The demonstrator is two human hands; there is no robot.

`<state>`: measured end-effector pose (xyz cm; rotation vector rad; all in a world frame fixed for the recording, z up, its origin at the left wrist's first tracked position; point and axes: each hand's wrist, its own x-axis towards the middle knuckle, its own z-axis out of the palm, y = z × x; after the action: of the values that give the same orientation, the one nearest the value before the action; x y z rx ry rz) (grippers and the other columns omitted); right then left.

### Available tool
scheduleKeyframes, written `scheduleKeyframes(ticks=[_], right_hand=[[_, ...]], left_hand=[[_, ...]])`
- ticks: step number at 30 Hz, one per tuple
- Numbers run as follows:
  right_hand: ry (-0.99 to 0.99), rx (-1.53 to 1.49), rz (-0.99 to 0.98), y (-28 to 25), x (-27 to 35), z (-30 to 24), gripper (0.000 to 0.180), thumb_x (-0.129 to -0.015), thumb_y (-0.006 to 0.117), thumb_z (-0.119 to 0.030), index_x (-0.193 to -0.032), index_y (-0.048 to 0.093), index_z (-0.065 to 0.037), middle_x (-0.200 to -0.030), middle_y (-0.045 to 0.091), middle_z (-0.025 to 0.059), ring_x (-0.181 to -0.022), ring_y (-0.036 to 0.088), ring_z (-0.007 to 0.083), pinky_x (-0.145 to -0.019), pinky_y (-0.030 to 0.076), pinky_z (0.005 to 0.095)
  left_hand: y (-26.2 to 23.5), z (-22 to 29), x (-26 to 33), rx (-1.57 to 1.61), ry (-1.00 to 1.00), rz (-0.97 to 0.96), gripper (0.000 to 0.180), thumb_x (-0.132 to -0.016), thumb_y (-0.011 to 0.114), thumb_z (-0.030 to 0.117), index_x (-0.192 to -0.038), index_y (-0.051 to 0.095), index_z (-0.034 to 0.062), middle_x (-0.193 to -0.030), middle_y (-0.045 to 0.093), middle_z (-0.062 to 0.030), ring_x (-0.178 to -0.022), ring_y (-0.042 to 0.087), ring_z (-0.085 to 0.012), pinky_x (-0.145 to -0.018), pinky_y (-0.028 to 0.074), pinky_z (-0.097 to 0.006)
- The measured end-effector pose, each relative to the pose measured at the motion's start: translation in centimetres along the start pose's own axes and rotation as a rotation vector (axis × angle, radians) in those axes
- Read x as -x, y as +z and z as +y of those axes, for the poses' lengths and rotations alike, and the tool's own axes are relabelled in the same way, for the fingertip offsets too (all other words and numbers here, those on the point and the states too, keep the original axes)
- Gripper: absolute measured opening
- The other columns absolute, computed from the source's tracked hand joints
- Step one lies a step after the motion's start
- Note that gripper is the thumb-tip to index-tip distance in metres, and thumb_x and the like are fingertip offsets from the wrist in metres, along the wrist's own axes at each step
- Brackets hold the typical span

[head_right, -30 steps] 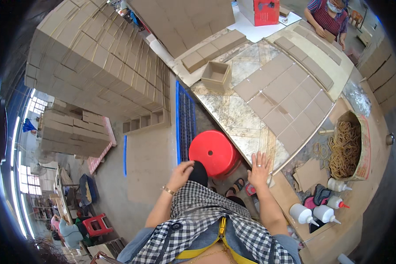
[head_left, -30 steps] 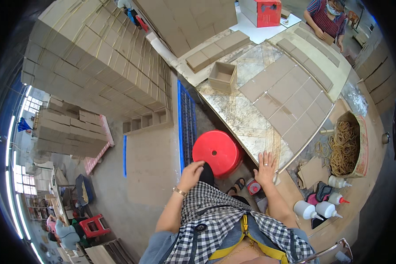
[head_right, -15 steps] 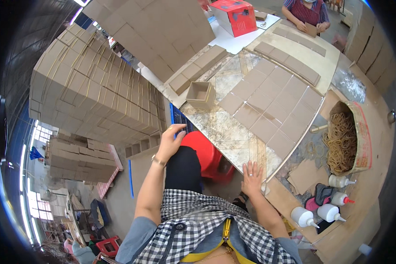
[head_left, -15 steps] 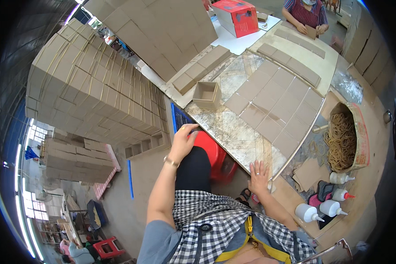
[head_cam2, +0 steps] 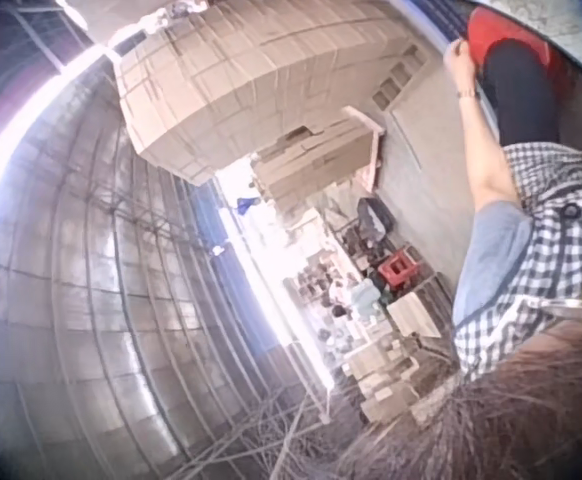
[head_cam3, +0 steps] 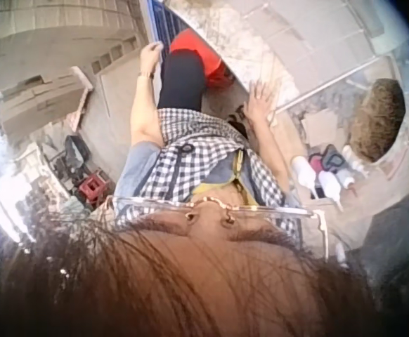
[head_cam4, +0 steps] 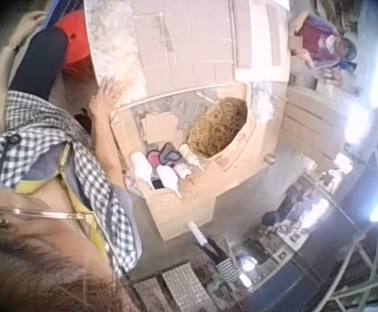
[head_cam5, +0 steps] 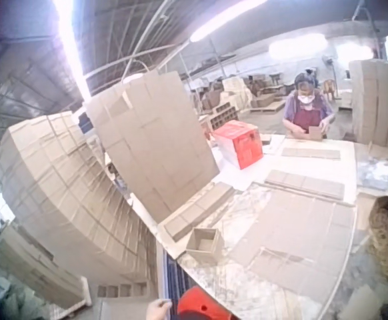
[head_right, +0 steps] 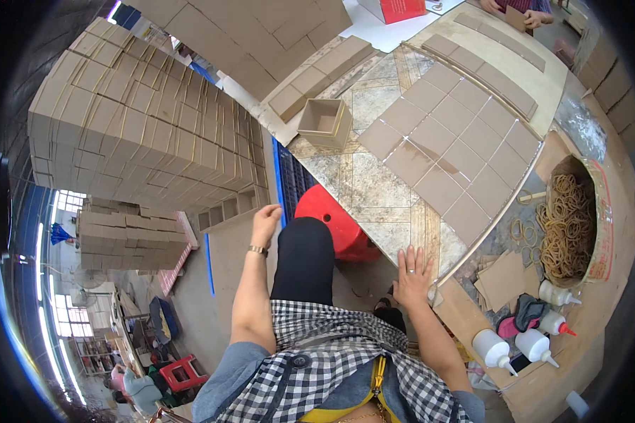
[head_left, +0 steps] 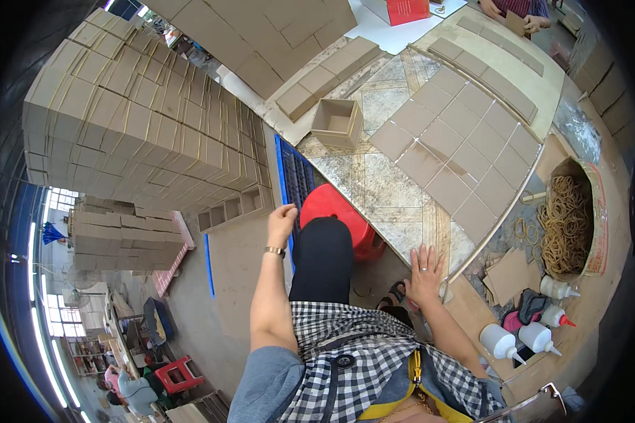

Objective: The recorder is assembling cardboard grid dividers, folding cardboard sheets into trays, and applying glue in a manufacturing environment.

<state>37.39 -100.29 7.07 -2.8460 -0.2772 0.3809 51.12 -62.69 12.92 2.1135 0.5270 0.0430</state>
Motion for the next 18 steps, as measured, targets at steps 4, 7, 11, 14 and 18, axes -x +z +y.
scheduleKeyframes(ticks=[4, 7, 11, 14, 18], right_hand=[[-0.012, -0.052, 0.010, -0.5, 0.0, -0.1, 0.092, -0.069, 0.070, -0.031, -0.144, 0.022, -0.008, -0.150, 0.016, 0.0173, -0.139, 0.009, 0.0380, -0.108, 0.008, 0.0599], [-0.018, -0.053, 0.052, -0.3, 0.2, 0.1, 0.091, -0.068, 0.071, -0.032, -0.143, 0.024, -0.008, -0.149, 0.018, 0.0174, -0.139, 0.010, 0.0377, -0.108, 0.008, 0.0598], [-0.018, -0.066, 0.094, -0.2, 0.4, 0.2, 0.089, -0.068, 0.071, -0.032, -0.142, 0.027, -0.008, -0.148, 0.021, 0.0171, -0.138, 0.013, 0.0377, -0.108, 0.009, 0.0599], [-0.029, -0.086, 0.133, 0.3, 0.6, 0.6, 0.088, -0.068, 0.071, -0.033, -0.141, 0.028, -0.009, -0.148, 0.022, 0.0167, -0.138, 0.016, 0.0373, -0.108, 0.010, 0.0599], [-0.027, -0.099, 0.183, 0.5, 0.3, 0.4, 0.086, -0.068, 0.071, -0.034, -0.140, 0.032, -0.009, -0.147, 0.025, 0.0169, -0.137, 0.018, 0.0371, -0.108, 0.011, 0.0598]], left_hand=[[-4.3, 2.6, 1.0, 0.159, 0.004, 0.097, 0.020, -0.085, 0.062, 0.013, -0.103, 0.066, 0.0041, -0.084, 0.064, 0.0019, -0.066, 0.050, -0.0045, -0.058, 0.039, -0.021], [-5.1, 5.9, 2.7, 0.127, 0.136, 0.080, 0.022, -0.085, 0.061, 0.012, -0.105, 0.065, 0.0013, -0.088, 0.065, -0.0012, -0.077, 0.056, -0.0080, -0.069, 0.045, -0.023], [-4.7, 8.1, 6.0, -0.145, 0.241, 0.021, 0.024, -0.085, 0.060, 0.013, -0.106, 0.064, -0.0004, -0.092, 0.066, -0.0040, -0.085, 0.058, -0.0103, -0.076, 0.046, -0.025], [-1.7, 5.8, 6.7, -0.274, 0.365, -0.071, 0.023, -0.083, 0.062, 0.014, -0.102, 0.066, 0.0022, -0.093, 0.067, -0.0090, -0.086, 0.062, -0.0160, -0.078, 0.048, -0.028], [3.8, 4.5, 4.6, -0.725, 0.552, -0.419, 0.024, -0.079, 0.059, 0.021, -0.095, 0.069, 0.0065, -0.097, 0.066, -0.0134, -0.095, 0.060, -0.0306, -0.086, 0.046, -0.040]])
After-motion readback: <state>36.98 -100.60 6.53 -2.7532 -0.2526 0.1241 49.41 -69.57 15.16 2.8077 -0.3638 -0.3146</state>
